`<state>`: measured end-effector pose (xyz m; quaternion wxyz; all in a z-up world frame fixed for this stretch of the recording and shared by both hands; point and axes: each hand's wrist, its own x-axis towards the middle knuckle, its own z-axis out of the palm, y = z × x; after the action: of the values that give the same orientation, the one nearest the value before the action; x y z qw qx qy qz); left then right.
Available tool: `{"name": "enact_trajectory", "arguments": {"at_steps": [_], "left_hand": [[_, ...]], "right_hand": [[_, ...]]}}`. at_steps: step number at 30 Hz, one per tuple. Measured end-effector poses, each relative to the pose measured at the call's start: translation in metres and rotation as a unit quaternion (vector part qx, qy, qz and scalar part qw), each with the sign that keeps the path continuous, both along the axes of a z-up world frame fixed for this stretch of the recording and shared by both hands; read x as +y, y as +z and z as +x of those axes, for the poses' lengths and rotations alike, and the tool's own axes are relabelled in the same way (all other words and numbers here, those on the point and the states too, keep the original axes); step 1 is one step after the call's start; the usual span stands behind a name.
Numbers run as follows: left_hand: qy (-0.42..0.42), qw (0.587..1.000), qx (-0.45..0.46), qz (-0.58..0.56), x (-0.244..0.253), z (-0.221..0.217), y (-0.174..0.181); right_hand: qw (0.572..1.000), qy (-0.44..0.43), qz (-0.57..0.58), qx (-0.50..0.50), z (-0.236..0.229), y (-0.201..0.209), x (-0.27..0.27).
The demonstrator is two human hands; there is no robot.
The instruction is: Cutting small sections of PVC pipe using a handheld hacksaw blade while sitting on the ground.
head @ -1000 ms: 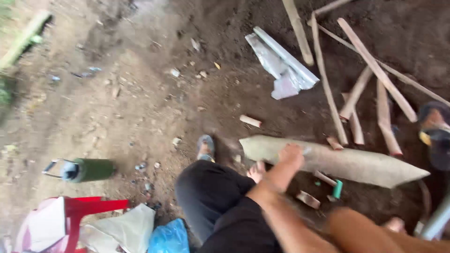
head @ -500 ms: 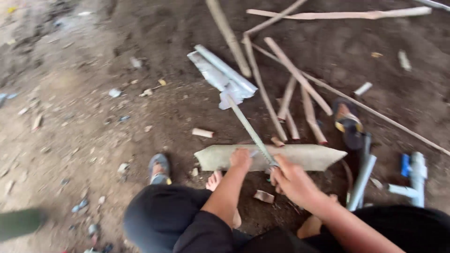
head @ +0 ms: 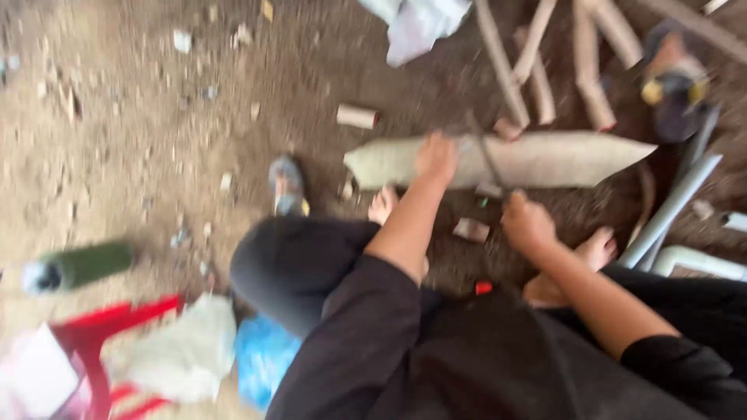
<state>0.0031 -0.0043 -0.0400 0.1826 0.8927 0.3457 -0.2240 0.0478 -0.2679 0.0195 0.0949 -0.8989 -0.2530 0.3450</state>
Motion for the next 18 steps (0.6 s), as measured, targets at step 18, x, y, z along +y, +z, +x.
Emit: {"name": "enact_trajectory", "arguments": {"at_steps": [18], "left_hand": [[-0.033, 0.996, -0.074, 0.036, -0.009, 0.011, -0.005]], "right_hand": [[0.994, 0.094, 0.037, -0.047, -0.012, 0.011, 0.014]]}}
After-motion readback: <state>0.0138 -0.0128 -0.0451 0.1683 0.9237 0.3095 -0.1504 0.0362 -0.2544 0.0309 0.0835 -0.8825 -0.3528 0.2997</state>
